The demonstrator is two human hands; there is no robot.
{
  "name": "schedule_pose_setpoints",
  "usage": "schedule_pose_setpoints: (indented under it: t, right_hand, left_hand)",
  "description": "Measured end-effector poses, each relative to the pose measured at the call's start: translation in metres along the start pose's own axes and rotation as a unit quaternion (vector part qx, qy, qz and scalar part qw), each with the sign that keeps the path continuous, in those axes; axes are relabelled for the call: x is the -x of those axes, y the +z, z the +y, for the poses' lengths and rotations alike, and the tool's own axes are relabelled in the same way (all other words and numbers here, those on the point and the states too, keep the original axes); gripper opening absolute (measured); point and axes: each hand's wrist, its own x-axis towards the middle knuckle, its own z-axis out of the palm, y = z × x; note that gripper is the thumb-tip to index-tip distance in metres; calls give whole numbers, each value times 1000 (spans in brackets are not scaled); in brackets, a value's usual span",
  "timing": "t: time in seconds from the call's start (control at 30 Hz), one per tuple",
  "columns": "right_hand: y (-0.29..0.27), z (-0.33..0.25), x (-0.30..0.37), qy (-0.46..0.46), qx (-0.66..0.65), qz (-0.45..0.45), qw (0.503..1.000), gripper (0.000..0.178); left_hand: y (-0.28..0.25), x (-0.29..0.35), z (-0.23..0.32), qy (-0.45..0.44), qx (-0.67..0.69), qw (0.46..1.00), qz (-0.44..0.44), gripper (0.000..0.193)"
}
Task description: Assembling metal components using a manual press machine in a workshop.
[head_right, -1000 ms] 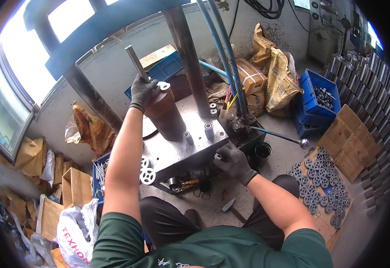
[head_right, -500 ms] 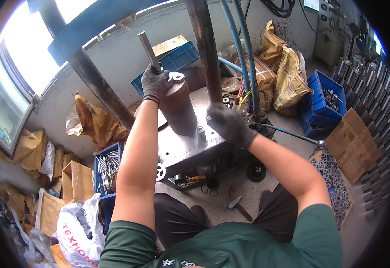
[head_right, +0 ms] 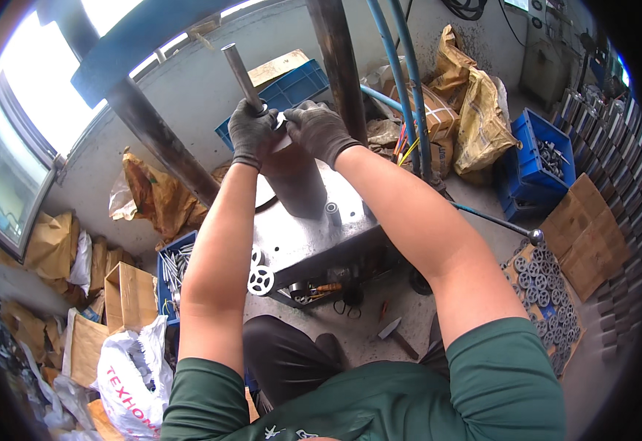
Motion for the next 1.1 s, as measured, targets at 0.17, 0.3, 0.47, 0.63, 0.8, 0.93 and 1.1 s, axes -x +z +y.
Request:
schedule_pose_setpoints:
  t: [0.17,0.3,0.47,0.63,0.8,0.93,1.1]
  right_hand:
    - [-2,-21,-2,24,32,2,999,31]
    - [-1,-4,-3,25,-9,18,999,34]
    - [-5,-9,-6,59,-84,15,995,45]
    - [-7,-11,-10,52,-67,-4,996,47]
    - [-5,0,-10,41,-57,20,997,46]
    - [-13,-12,-15,74,-59,-51,994,46]
    - [-23,-2,-4,73,-68,-81,992,44]
  left_hand:
    - [5,11,-13,33,289,947,135,36]
    - [18,18,2,108,469,861,167,47]
    - [14,13,3,112,457,865,174,43]
    - [9,3,-11,82,446,877,158,34]
    - [8,1,5,-24,426,886,183,14]
    - [-7,-19,7,-44,403,901,152,13]
    - [-5,-41,24,-64,275,955,93,13]
